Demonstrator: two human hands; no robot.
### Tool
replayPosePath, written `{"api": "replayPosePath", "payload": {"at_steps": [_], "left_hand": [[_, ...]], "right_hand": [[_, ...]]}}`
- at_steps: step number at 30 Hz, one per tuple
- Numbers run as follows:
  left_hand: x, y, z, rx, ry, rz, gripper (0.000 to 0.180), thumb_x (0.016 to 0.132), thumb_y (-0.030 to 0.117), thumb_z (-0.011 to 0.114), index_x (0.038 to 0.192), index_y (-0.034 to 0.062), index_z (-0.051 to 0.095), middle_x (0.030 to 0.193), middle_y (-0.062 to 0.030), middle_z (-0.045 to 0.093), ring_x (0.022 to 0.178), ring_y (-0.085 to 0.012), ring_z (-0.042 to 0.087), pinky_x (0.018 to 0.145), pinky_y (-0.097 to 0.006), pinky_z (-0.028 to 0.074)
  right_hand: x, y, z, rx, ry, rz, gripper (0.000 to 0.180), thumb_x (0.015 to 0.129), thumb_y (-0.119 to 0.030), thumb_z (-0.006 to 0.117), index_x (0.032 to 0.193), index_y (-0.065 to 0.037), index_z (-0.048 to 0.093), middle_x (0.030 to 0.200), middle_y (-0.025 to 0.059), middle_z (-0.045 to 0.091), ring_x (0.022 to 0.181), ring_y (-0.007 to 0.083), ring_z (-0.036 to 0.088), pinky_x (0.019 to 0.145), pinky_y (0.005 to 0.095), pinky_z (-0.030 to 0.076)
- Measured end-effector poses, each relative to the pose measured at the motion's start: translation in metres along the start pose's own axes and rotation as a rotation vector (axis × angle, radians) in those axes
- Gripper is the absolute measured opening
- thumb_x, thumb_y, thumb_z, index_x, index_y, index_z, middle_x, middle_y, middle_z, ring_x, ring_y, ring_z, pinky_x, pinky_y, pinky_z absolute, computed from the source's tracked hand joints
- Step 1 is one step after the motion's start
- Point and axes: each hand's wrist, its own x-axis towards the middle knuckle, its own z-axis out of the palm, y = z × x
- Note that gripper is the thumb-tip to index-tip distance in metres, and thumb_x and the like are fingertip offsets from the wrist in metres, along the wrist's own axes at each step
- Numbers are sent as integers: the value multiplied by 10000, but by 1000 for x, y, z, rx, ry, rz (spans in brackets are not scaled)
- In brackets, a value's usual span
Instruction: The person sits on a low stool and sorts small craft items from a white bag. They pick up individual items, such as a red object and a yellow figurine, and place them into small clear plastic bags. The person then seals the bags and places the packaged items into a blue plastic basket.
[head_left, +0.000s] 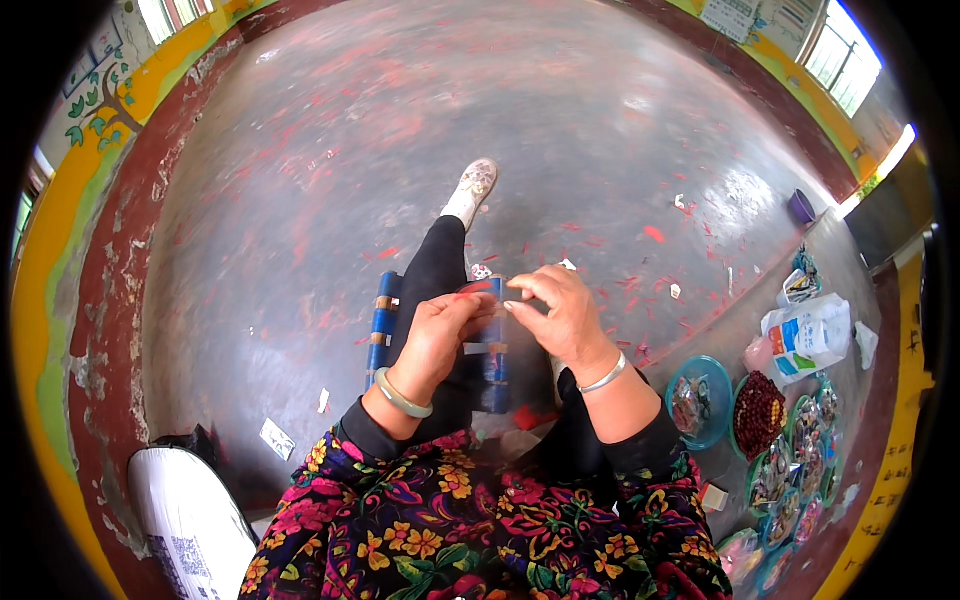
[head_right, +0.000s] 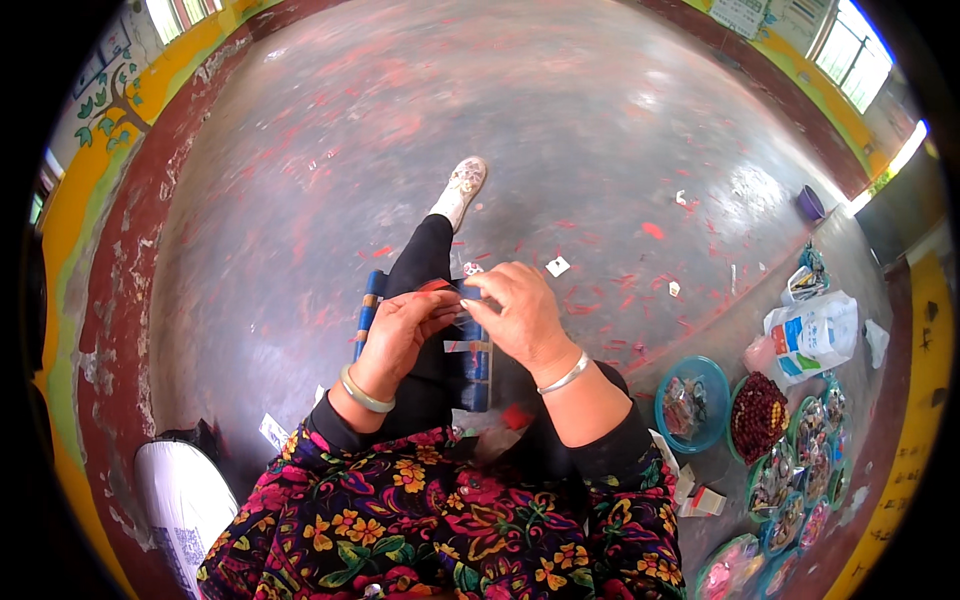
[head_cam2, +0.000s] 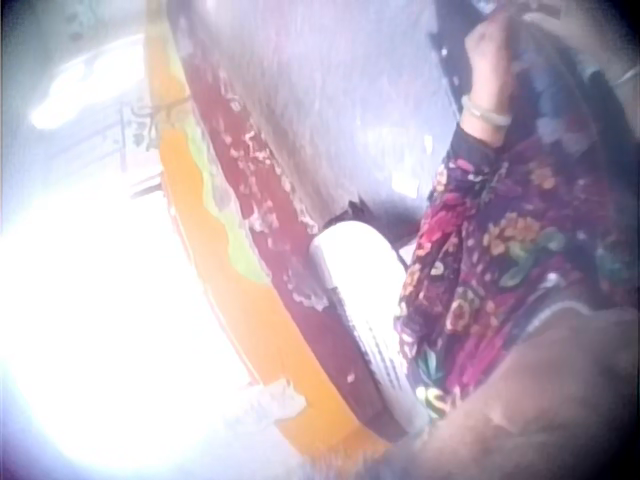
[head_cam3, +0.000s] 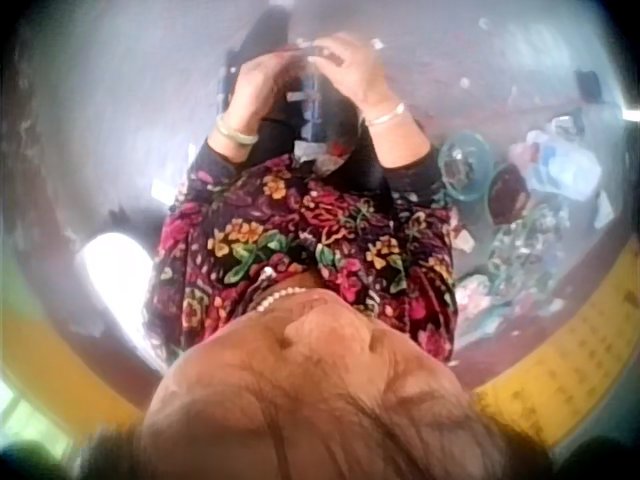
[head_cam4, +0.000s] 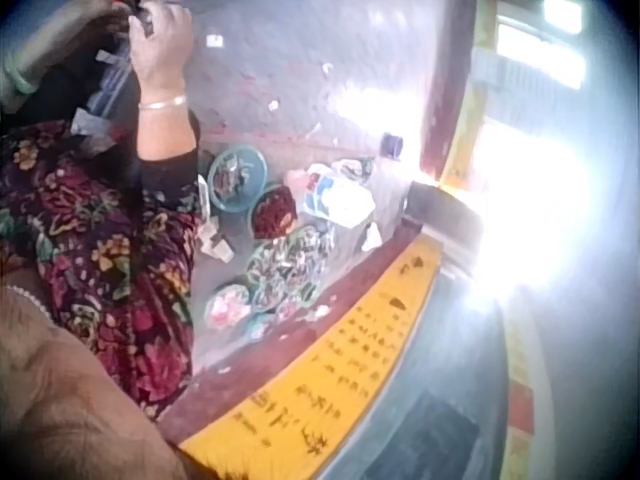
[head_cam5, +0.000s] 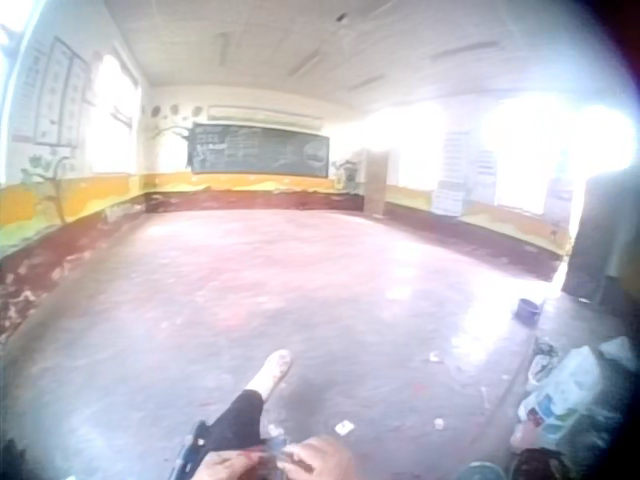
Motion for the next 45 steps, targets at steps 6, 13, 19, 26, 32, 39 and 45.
{"api": "replayPosePath", "payload": {"at_steps": [6,13,19,26,32,39,45], "left_hand": [[2,-15,1,441,-17,213,235,906,73,508,1060,-75,608,916,-66,645,845,-116,597,771,-244,484],[5,-25,6,601,70,383,202,891,93,539,1003,-41,640,827,-55,645,748,-90,574,678,-233,475],[5,-28,4,571,79,291,242,928,113,509,1075,-48,615,912,-56,646,775,-92,589,700,-220,499],[5,-38,9,565,14,322,230,930,103,508,1067,-51,613,886,-58,642,762,-96,591,684,-231,507],[6,-44,11,441,50,384,193,896,73,531,1031,-17,635,907,-85,643,716,-107,595,615,-231,491],[-1,-36,19,540,-17,370,220,915,97,508,1063,-25,616,921,-102,647,708,-99,587,619,-226,484],[7,-54,8,532,4,412,226,920,100,507,1077,-26,610,911,-93,646,725,-99,581,640,-226,481]], "right_hand": [[-5,-7,7,-131,-106,-240,206,711,-88,652,908,-100,591,647,38,542,658,230,554,603,354,414],[-10,0,8,-210,-157,-155,94,718,-88,623,788,-93,561,618,65,536,623,254,558,594,360,434],[-14,2,11,-211,-259,-177,84,747,-147,594,782,-97,536,607,80,574,615,272,585,566,394,436],[-16,-1,8,-301,-413,55,93,736,-168,596,747,-76,589,613,136,601,595,331,604,541,440,467],[-19,-3,8,-329,-463,113,100,737,-169,584,703,-77,602,629,140,608,609,335,607,558,445,474],[-20,12,11,-178,-477,135,121,723,-192,585,688,-78,606,648,130,611,630,353,599,588,455,481],[-23,9,13,-213,-489,139,135,726,-190,568,675,-75,618,674,140,616,657,351,603,608,460,482]]}}
